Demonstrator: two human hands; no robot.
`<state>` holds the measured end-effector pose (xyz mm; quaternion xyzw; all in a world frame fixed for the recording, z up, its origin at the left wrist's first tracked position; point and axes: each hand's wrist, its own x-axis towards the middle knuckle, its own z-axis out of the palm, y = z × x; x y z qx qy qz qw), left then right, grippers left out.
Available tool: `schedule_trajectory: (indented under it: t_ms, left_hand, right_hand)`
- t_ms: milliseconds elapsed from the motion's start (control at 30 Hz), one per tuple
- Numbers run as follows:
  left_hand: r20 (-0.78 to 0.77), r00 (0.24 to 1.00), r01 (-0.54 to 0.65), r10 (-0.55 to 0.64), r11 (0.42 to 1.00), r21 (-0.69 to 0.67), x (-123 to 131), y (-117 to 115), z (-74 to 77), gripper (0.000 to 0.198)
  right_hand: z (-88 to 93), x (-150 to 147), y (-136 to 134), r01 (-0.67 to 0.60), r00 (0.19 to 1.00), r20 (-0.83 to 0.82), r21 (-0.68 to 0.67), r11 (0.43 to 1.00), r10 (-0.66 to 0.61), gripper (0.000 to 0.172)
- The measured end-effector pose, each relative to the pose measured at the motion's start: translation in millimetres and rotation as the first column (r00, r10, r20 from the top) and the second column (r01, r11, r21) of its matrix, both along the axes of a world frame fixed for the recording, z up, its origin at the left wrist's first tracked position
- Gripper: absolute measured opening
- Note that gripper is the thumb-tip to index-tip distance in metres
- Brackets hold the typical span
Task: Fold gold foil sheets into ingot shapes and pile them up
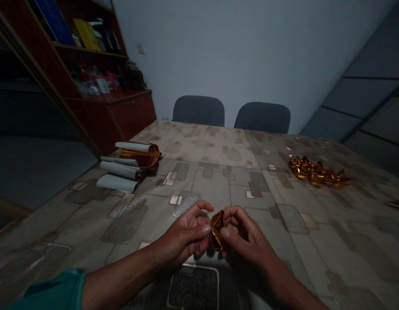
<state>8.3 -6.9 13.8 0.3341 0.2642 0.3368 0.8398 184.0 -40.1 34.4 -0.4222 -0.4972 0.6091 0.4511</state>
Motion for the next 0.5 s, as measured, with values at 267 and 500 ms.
schedule_trajectory:
  t_ms: [267, 500]
  left_hand:
    - [0.005, 0.999, 0.037, -0.037, 0.998, -0.044, 0.2, -1.4, -2.8, 0.028]
    - [-0.06, 0.997, 0.049, -0.049, 0.999, -0.006, 0.7, -0.8, -2.5, 0.037]
  right_hand:
    - [-13.3, -2.0, 1.9, 0.048, 0.999, 0.02, 0.005, 0.999, -0.048, 0.029]
    - [-6.5, -5.5, 0.2, 0.066, 0.997, 0.046, 0.019, 0.998, -0.066, 0.025]
